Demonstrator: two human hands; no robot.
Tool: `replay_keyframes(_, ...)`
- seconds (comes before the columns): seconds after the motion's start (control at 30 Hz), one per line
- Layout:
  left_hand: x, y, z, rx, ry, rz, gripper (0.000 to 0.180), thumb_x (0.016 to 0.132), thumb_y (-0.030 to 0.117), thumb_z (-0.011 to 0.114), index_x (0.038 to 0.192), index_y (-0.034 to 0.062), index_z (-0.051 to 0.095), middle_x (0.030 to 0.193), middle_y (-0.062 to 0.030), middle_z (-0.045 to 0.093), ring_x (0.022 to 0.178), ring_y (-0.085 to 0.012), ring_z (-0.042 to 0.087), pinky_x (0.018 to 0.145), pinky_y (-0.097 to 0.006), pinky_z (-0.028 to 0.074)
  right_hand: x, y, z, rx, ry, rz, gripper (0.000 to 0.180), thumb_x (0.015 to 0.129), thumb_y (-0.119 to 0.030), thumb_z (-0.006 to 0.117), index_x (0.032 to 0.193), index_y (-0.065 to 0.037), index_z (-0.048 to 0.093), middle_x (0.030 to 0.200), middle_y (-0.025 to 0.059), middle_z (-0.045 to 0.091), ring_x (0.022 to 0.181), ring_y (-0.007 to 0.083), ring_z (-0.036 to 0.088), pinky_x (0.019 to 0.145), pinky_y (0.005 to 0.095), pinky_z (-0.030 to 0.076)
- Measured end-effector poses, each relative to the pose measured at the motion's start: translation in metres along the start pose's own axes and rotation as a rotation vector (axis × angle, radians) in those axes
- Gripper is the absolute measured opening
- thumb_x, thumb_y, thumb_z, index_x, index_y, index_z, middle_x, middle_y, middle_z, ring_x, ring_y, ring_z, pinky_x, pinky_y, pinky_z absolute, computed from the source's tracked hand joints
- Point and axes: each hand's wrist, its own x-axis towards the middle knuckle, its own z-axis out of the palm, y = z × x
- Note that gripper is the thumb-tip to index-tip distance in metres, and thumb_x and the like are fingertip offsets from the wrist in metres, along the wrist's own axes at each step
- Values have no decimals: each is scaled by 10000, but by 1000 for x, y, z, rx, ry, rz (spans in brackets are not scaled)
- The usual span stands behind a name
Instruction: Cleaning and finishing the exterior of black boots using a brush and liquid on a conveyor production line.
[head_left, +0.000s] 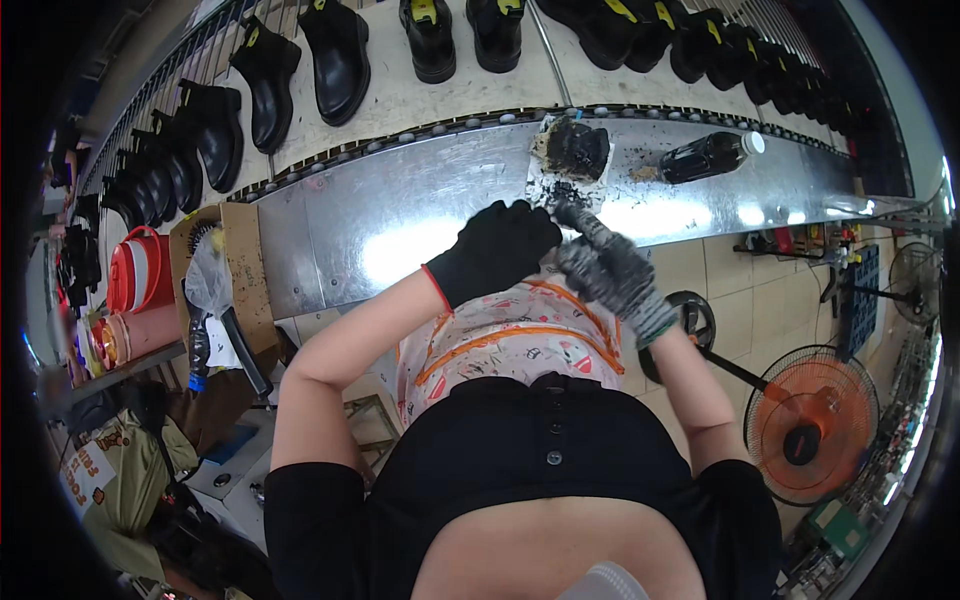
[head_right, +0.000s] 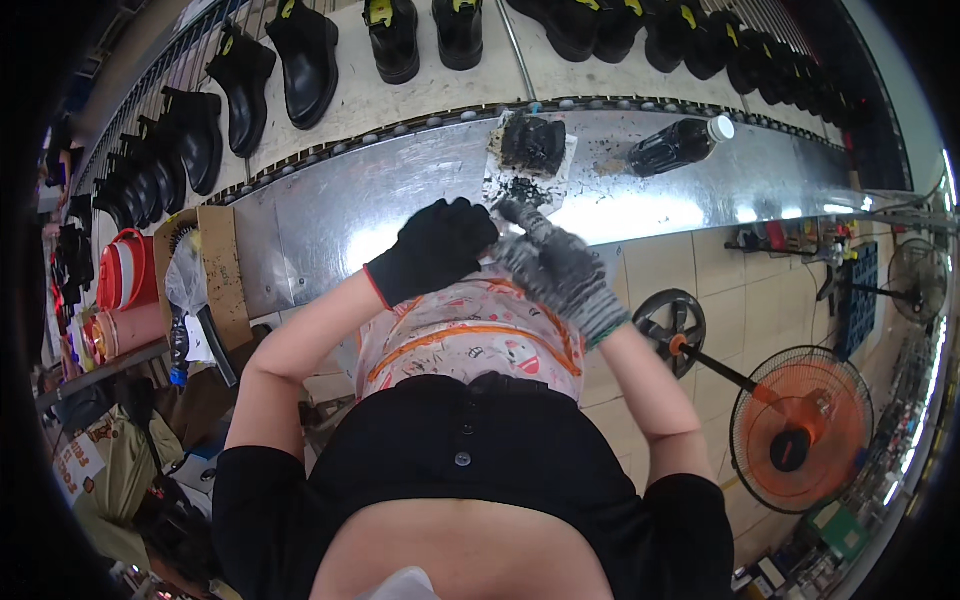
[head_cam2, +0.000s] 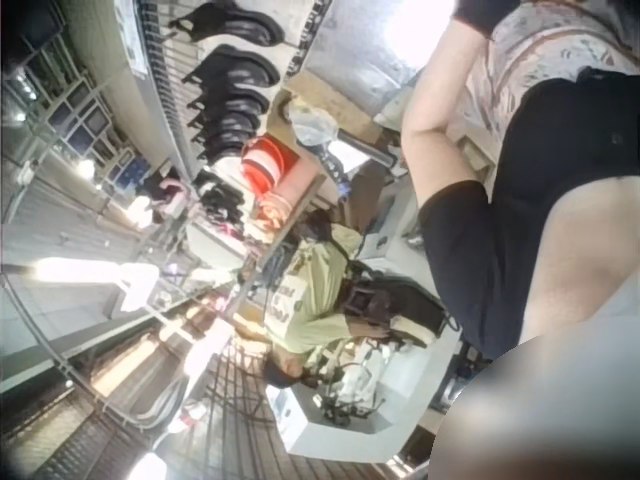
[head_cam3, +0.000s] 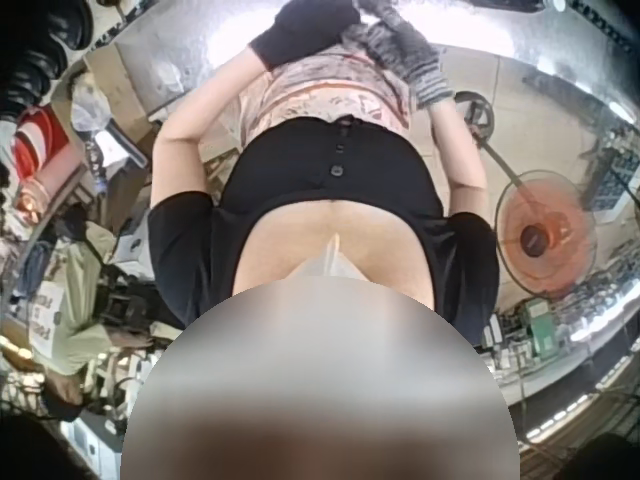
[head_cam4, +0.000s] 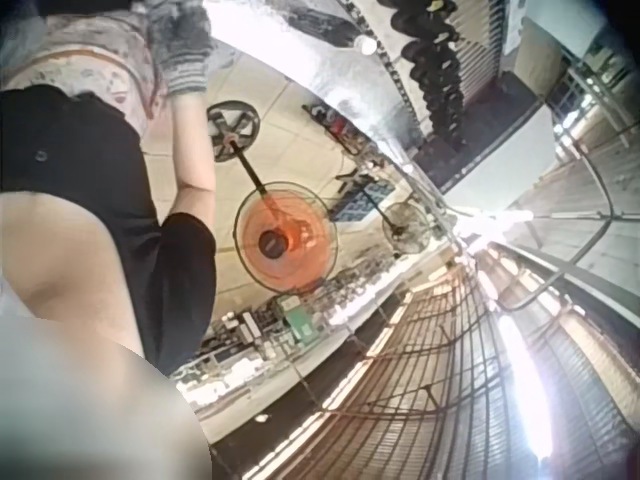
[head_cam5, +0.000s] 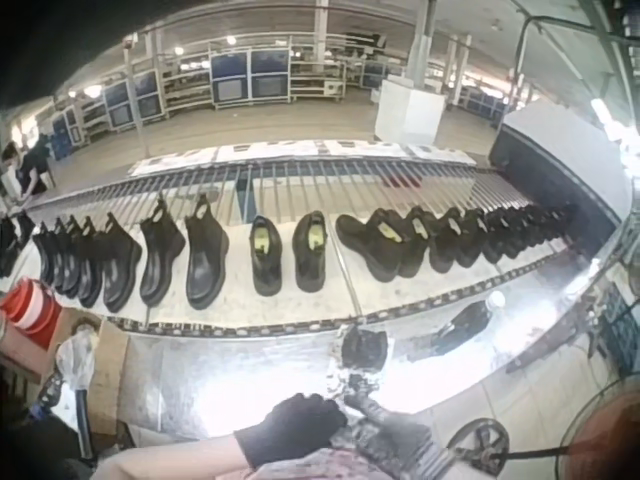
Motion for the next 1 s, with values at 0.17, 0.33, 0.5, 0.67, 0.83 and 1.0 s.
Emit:
replay_keyframes(0.17,9,11,-57,-205,-81,-60,229,835,292,576,945,95,533,839,-127,571,743,-280,605,578,-405,471,-9,-53,-37,-487,-60,-218,333,828,-289,645,1080,-72,630,808,76,656,663,185,616,574,298,481)
replay_keyframes(0.33,7,1,-77,-375,-79,-89,282,834,277,605,976,38,557,659,-164,589,593,-350,592,535,-415,451,-10,-97,-50,-978,7,-509,351,792,-413,647,990,-124,673,791,67,658,634,219,628,558,337,480)
replay_keyframes(0.5,-5,-6,-91,-470,-22,-33,298,875,301,549,1024,43,556,606,-174,565,573,-343,590,533,-401,444,-22,-122,-61,-1114,118,-702,386,803,-450,622,977,-111,675,717,64,638,568,215,607,503,317,454)
replay_keyframes(0.67,-7,11,-103,-419,-115,-74,297,869,311,549,1010,50,533,676,-157,591,585,-330,598,539,-401,455,-33,-136,-58,-1088,-35,-518,382,837,-422,592,997,-81,653,698,71,614,564,213,595,505,324,459)
replay_keyframes(0.83,-21,46,-144,-317,-72,17,287,845,322,577,986,82,508,758,-83,573,599,-269,607,484,-385,458,-60,-152,-46,-1469,-141,-703,420,835,-482,565,1019,-115,654,668,61,594,530,195,563,472,352,408)
replay_keyframes(1.0,-36,70,-185,-376,-34,96,267,793,332,636,900,102,555,756,-45,566,545,-198,592,420,-329,423,-83,-193,-52,-911,-472,-294,429,909,-398,475,1157,-62,575,858,93,645,729,211,610,607,330,475)
